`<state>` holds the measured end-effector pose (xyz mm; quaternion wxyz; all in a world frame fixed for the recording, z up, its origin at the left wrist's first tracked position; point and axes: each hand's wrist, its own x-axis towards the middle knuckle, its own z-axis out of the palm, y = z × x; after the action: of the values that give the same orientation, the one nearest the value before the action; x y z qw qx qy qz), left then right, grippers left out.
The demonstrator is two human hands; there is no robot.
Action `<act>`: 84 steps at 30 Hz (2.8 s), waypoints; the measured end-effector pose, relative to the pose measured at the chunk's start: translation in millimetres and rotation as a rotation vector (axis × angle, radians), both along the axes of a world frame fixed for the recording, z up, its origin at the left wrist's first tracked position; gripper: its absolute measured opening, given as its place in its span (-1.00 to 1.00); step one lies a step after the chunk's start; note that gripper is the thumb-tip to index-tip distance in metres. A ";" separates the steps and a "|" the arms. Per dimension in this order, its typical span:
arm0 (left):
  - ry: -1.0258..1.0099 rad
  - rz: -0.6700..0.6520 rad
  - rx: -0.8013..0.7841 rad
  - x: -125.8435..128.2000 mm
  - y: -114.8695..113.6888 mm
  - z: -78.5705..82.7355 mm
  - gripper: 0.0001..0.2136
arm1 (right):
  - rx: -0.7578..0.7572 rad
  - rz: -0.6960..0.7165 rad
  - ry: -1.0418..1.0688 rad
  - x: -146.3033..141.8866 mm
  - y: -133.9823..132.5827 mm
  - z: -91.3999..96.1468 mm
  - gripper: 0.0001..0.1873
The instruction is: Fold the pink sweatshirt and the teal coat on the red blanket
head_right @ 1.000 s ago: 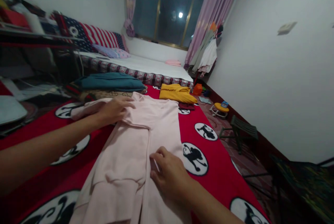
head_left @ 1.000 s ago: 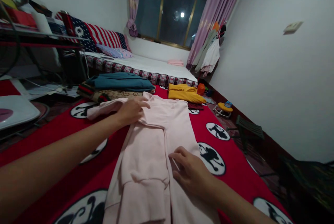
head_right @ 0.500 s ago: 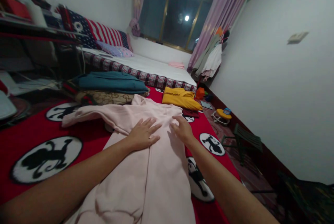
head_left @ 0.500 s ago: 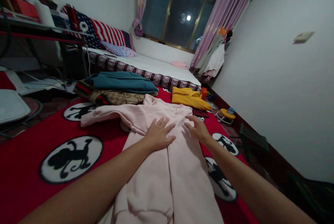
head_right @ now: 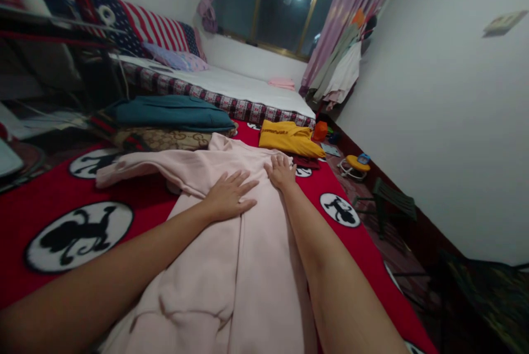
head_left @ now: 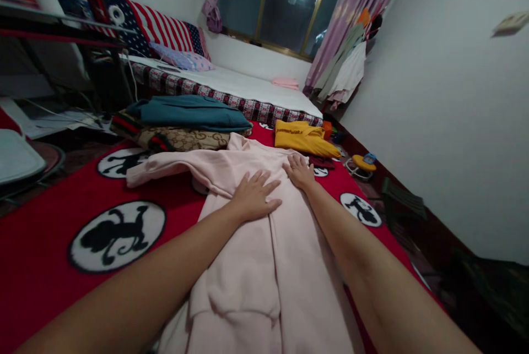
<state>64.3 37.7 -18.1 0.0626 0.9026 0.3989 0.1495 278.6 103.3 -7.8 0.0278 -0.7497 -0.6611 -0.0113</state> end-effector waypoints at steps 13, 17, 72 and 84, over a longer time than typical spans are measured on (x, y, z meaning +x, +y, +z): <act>0.050 -0.032 -0.004 -3.7 0.2 4.1 -0.42 | -0.154 0.070 0.058 -22.9 -142.7 5.6 -0.35; 0.040 -0.023 0.044 -3.2 -4.5 1.8 -0.42 | 0.019 0.166 0.048 -43.9 -203.1 0.4 -0.36; -0.206 0.082 0.276 -56.1 -14.6 -1.0 -0.78 | 0.003 -0.150 0.233 -3.9 -7.9 16.5 -0.69; -0.559 0.097 0.248 -55.1 2.8 40.3 -0.72 | 0.664 -0.210 0.353 -14.8 6.2 56.9 -0.82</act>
<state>9.2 40.5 22.2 0.0520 0.8071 0.3874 0.4425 263.9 109.5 49.1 0.3807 -0.7539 -0.5263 -0.0983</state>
